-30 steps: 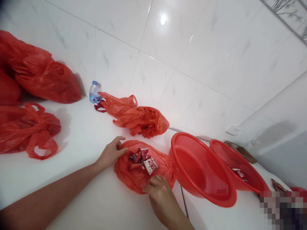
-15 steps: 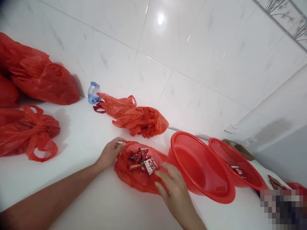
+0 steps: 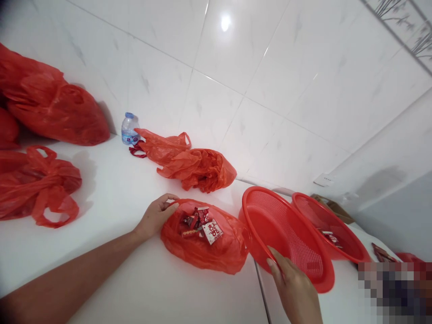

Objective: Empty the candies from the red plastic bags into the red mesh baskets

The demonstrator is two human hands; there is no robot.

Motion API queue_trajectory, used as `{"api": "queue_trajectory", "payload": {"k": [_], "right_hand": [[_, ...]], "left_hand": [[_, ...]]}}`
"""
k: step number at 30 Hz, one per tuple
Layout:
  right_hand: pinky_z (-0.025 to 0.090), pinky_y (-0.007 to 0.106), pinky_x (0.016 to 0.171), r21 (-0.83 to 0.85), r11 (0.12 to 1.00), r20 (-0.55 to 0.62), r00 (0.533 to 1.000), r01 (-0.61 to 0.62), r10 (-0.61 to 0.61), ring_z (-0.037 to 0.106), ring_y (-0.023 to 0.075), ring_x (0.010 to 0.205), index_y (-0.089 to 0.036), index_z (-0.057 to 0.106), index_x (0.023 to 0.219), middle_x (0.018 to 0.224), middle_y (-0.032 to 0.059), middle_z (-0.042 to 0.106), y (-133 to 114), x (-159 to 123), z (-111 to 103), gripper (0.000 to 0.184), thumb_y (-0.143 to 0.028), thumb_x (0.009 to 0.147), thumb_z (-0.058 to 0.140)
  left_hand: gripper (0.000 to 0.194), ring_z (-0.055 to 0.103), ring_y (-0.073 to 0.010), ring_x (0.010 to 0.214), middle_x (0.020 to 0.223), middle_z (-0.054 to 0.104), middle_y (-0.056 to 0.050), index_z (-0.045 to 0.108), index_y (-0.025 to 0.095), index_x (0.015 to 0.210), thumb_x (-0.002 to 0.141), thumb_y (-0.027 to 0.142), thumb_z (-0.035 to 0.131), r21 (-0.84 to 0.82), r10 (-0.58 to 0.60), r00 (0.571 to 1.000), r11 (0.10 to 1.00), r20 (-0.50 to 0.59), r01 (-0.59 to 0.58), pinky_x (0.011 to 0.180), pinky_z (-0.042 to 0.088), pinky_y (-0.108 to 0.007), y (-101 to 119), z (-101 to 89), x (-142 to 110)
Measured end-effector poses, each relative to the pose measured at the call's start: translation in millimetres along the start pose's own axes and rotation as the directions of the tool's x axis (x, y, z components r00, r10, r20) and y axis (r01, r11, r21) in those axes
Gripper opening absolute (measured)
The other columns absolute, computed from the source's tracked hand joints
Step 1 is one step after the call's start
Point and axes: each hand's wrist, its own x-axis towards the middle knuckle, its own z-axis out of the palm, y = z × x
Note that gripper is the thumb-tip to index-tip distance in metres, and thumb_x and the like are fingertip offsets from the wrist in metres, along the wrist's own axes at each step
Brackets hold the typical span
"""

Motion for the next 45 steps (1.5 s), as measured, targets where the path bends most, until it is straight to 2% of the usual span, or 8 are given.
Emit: {"api": "queue_trajectory", "payload": {"k": [4,7,13,18,25,33,40,45], "right_hand": [[0.054,0.045,0.075,0.025,0.998,-0.239,0.97,0.061,-0.053,0.063,0.0301,0.096,-0.021,0.059,0.118,0.109,0.0133,0.064,-17,9,-2,0.048,-0.053,0.087,0.044],[0.048,0.046,0.089,0.177,0.964,-0.388,0.914,0.196,-0.115,0.057,0.0281,0.105,-0.019,0.06,0.115,0.113,0.0144,0.06,-59,13,0,0.035,-0.038,0.088,0.049],[0.049,0.037,0.089,0.466,0.803,-0.005,0.908,0.372,-0.418,0.053,0.0212,0.112,-0.027,0.056,0.121,0.128,0.0087,0.051,-164,41,13,0.038,-0.013,0.088,0.043],[0.045,0.042,0.092,0.501,0.775,0.16,0.839,0.385,-0.52,0.049,0.0249,0.116,-0.031,0.053,0.126,0.127,0.0077,0.05,-194,78,40,0.055,-0.02,0.074,0.068],[0.045,0.03,0.089,0.552,0.775,0.147,0.879,0.307,-0.453,0.057,0.0168,0.1,-0.023,0.066,0.099,0.109,0.0047,0.059,-179,92,71,0.028,-0.009,0.078,0.057],[0.042,0.043,0.1,0.526,0.812,0.059,0.942,0.252,-0.331,0.048,0.0243,0.121,-0.025,0.06,0.115,0.134,0.0077,0.047,-147,85,51,0.039,-0.022,0.076,0.063],[0.045,0.048,0.094,0.219,0.949,-0.383,0.915,0.228,-0.131,0.051,0.0291,0.115,-0.02,0.063,0.11,0.125,0.0142,0.053,-73,56,4,0.036,-0.043,0.085,0.053],[0.054,0.039,0.072,0.05,0.996,-0.117,0.991,0.069,-0.063,0.066,0.0277,0.091,-0.021,0.065,0.107,0.103,0.0117,0.068,-26,27,-3,0.045,-0.054,0.088,0.043]], "left_hand": [[0.033,0.052,-0.0126,0.047,0.061,0.061,0.003,0.056,0.02,0.1,0.077,0.045,0.058,-0.031,-0.01,1.0,0.999,0.017,0.01,0.044,0.037,-0.022,2,0.6,-1],[0.036,0.058,-0.0148,0.054,0.067,0.064,0.001,0.054,0.021,0.104,0.078,0.045,0.058,-0.054,0.015,1.0,0.998,0.027,-0.014,0.048,0.042,-0.024,0,-0.2,-2],[0.042,0.057,-0.0148,0.054,0.068,0.063,0.001,0.05,0.021,0.111,0.078,0.046,0.058,-0.113,0.012,0.998,0.994,0.062,-0.004,0.05,0.042,-0.024,1,-1.1,-3],[0.04,0.04,-0.0094,0.043,0.053,0.046,0.008,0.052,0.021,0.11,0.079,0.045,0.056,-0.034,0.022,1.0,0.999,0.017,-0.022,0.044,0.032,-0.02,6,1.5,-4],[0.032,0.036,-0.0093,0.043,0.05,0.041,0.008,0.053,0.02,0.104,0.081,0.043,0.052,-0.027,0.028,0.998,0.999,0.05,-0.026,0.043,0.028,-0.02,5,2.8,-1],[0.034,0.041,-0.0098,0.047,0.056,0.046,0.007,0.051,0.021,0.107,0.082,0.044,0.052,-0.074,0.044,0.998,0.996,0.039,-0.041,0.047,0.033,-0.022,8,1.0,-3],[0.044,0.058,-0.015,0.072,0.077,0.058,0.001,0.046,0.021,0.117,0.078,0.038,0.058,-0.042,0.167,0.985,0.985,-0.053,-0.169,0.066,0.046,-0.028,0,2.2,0],[0.057,0.06,-0.0202,0.091,0.123,0.057,-0.008,0.041,0.024,0.126,0.075,0.041,0.061,0.086,0.184,0.981,0.98,-0.056,-0.178,0.075,0.051,-0.034,-1,2.5,1]]}}
